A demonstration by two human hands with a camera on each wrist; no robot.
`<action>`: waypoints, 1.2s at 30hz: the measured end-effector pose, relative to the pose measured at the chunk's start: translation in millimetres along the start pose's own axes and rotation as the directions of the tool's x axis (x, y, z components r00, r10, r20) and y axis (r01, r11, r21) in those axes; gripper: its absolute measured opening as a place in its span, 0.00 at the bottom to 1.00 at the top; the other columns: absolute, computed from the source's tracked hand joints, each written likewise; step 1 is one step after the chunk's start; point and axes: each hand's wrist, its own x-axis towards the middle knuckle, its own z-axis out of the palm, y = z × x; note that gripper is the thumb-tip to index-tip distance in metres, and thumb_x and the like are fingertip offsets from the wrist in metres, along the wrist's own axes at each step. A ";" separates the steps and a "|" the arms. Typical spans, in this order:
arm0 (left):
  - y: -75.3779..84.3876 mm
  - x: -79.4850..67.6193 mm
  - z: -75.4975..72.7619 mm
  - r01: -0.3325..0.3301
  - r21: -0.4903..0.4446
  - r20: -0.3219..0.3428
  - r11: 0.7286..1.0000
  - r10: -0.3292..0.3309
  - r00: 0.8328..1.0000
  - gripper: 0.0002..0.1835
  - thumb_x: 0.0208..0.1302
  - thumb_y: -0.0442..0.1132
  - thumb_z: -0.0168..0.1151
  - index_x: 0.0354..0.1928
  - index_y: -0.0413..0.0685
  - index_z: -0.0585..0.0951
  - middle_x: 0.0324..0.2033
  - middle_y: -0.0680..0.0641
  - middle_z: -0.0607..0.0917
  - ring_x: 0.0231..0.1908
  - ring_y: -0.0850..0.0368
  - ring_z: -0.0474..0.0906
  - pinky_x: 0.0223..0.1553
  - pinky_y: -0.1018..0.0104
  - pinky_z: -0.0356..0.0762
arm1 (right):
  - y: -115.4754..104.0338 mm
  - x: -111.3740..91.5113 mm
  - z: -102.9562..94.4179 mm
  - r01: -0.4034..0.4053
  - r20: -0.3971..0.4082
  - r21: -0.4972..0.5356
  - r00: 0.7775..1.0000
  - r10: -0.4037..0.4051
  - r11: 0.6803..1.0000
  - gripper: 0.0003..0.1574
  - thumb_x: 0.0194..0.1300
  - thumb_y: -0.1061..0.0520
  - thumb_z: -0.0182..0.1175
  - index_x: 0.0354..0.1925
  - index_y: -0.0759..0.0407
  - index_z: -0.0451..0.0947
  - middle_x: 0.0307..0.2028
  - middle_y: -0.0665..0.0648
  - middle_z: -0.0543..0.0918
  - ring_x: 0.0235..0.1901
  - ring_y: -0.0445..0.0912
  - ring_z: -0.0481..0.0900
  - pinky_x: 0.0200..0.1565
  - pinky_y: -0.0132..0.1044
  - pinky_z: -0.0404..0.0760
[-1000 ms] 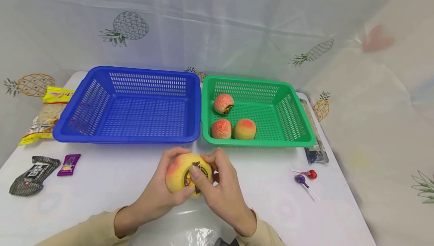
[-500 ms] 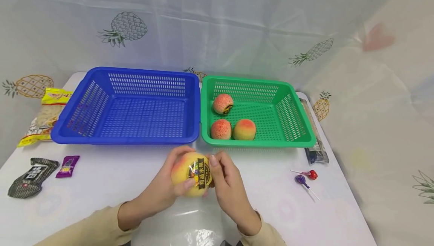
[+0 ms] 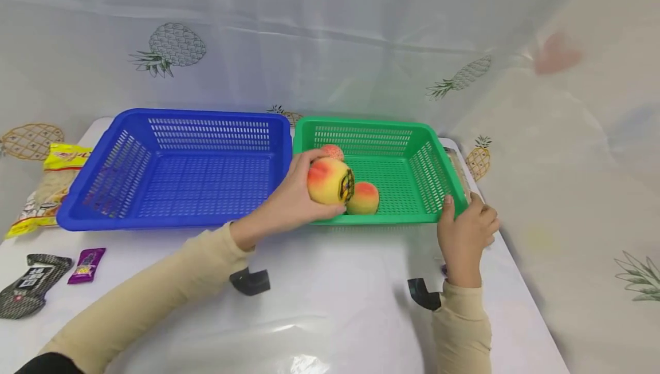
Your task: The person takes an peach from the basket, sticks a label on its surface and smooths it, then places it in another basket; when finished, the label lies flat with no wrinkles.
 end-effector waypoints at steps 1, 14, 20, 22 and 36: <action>0.9 14.5 2.0 -0.006 0.082 -0.017 0.997 0.007 1.000 0.46 0.38 0.54 0.70 0.59 0.64 0.55 0.52 0.54 0.59 0.44 0.61 0.68 0.36 0.68 0.74 | 8.0 6.7 1.7 -0.034 0.050 -0.029 0.998 0.036 0.999 0.41 0.66 0.38 0.35 0.65 0.65 0.48 0.56 0.76 0.54 0.55 0.65 0.48 0.46 0.61 0.54; -14.0 133.8 46.5 0.006 0.686 0.169 0.727 -0.168 0.971 0.53 0.39 0.68 0.61 0.66 0.51 0.53 0.58 0.48 0.68 0.60 0.51 0.61 0.60 0.39 0.42 | 17.9 15.9 15.6 -0.086 0.128 -0.018 0.988 0.087 0.996 0.39 0.67 0.38 0.25 0.68 0.59 0.39 0.59 0.77 0.52 0.57 0.67 0.46 0.45 0.65 0.51; -28.7 150.0 59.2 -0.019 0.780 0.187 0.626 -0.203 0.961 0.54 0.40 0.67 0.61 0.66 0.51 0.52 0.60 0.50 0.67 0.59 0.54 0.62 0.63 0.45 0.42 | 18.7 17.1 15.0 -0.072 0.113 0.014 0.991 0.070 0.997 0.38 0.67 0.40 0.28 0.67 0.61 0.41 0.59 0.76 0.54 0.56 0.67 0.48 0.46 0.64 0.50; -29.5 151.3 61.5 -0.039 0.793 0.212 0.608 -0.216 0.953 0.54 0.40 0.68 0.61 0.67 0.51 0.52 0.58 0.50 0.69 0.59 0.53 0.63 0.63 0.45 0.40 | 18.8 16.7 14.4 -0.075 0.106 0.024 0.992 0.072 0.997 0.38 0.68 0.41 0.29 0.67 0.61 0.42 0.59 0.75 0.55 0.56 0.66 0.48 0.47 0.64 0.50; -25.7 144.2 64.5 -0.093 0.842 0.300 0.531 -0.319 0.899 0.49 0.50 0.72 0.45 0.67 0.50 0.51 0.65 0.45 0.58 0.64 0.46 0.53 0.63 0.43 0.37 | 20.2 16.0 15.7 -0.044 0.091 0.095 0.995 0.035 0.994 0.37 0.68 0.43 0.31 0.66 0.64 0.42 0.59 0.73 0.56 0.55 0.63 0.50 0.50 0.59 0.53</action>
